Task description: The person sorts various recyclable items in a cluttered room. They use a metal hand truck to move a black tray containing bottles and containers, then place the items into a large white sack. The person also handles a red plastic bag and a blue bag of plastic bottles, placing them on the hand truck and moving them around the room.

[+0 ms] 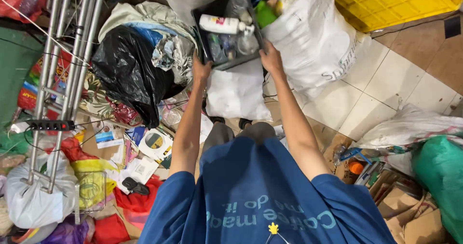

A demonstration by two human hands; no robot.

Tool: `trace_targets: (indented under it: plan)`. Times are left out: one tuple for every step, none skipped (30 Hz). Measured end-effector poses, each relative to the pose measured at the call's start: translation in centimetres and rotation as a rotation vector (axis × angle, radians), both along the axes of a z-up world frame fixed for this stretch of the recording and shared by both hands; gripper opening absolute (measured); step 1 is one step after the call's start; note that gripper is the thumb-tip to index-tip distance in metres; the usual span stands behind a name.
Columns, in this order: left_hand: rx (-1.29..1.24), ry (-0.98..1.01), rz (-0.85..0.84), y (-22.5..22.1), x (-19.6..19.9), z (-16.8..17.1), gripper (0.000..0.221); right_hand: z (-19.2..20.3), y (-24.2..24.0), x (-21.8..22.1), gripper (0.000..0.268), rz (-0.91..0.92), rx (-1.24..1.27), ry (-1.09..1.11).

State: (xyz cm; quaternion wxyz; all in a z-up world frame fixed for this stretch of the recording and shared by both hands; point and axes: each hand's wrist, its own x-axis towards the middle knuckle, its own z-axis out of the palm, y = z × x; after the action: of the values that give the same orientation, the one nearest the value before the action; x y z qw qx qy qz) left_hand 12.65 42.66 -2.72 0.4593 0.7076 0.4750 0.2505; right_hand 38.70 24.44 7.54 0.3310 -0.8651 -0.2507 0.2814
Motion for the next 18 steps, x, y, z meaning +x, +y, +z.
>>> trace_targets:
  plan:
    - [-0.006, 0.001, 0.000, -0.3, -0.5, -1.0, 0.088, -1.9, 0.2, -0.9, 0.053, 0.000, -0.006, 0.001]
    - [-0.090, 0.066, -0.028, -0.1, -0.4, -2.0, 0.089, -3.6, 0.8, -1.3, 0.053, 0.033, 0.068, -0.007]
    - [-0.172, 0.130, -0.056, 0.1, -0.2, -2.9, 0.090, -5.3, 1.4, -1.6, 0.052, 0.067, 0.142, -0.016]
    - [-0.175, 0.130, -0.052, -1.1, -0.6, -2.8, 0.090, -5.5, 0.8, -2.9, 0.052, 0.071, 0.140, -0.014]
    - [-0.295, 0.235, -0.072, -2.3, -1.0, -2.7, 0.088, -5.7, 0.2, -4.3, 0.050, 0.072, 0.151, 0.040]
    - [-0.415, 0.340, -0.096, -3.5, -1.4, -2.6, 0.086, -6.0, -0.5, -5.8, 0.047, 0.072, 0.163, 0.094]
    - [-0.417, 0.342, -0.094, -4.6, -2.2, -3.5, 0.086, -5.3, -1.3, -7.1, 0.047, 0.073, 0.161, 0.096]
    - [-0.455, 0.334, -0.130, -5.9, -3.0, -4.4, 0.085, -4.5, -2.4, -8.5, 0.044, 0.087, 0.126, 0.089]
    - [-0.493, 0.326, -0.166, -7.3, -3.8, -5.3, 0.085, -3.6, -3.6, -9.9, 0.042, 0.100, 0.092, 0.081]
    - [-0.493, 0.328, -0.178, -8.2, -4.7, -6.2, 0.085, -3.2, -4.9, -10.9, 0.042, 0.089, 0.090, 0.080]
    - [-0.418, 0.278, -0.226, -9.2, -5.5, -7.1, 0.081, -2.8, -6.2, -12.0, 0.041, 0.088, 0.104, 0.121]
    - [-0.339, 0.224, -0.281, -9.9, -5.9, -8.0, 0.076, -2.3, -7.3, -12.8, 0.041, 0.080, 0.121, 0.156]
    - [-0.336, 0.221, -0.300, -10.5, -6.4, -7.4, 0.076, -3.3, -9.0, -13.4, 0.041, 0.062, 0.123, 0.149]
    - [-0.408, 0.316, -0.307, -11.2, -6.9, -6.8, 0.075, -4.2, -10.7, -14.0, 0.040, 0.057, 0.111, 0.169]
    - [-0.479, 0.412, -0.315, -11.9, -7.5, -6.3, 0.074, -5.2, -12.5, -14.7, 0.039, 0.052, 0.099, 0.189]
    - [-0.475, 0.410, -0.329, -12.4, -8.1, -6.6, 0.074, -5.2, -13.8, -15.2, 0.039, 0.039, 0.100, 0.183]
    - [-0.477, 0.369, -0.358, -12.9, -8.8, -7.0, 0.073, -5.3, -15.1, -15.8, 0.038, 0.013, 0.046, 0.200]
    - [-0.479, 0.328, -0.386, -13.2, -9.3, -7.3, 0.072, -5.3, -16.2, -16.3, 0.037, -0.013, -0.009, 0.216]
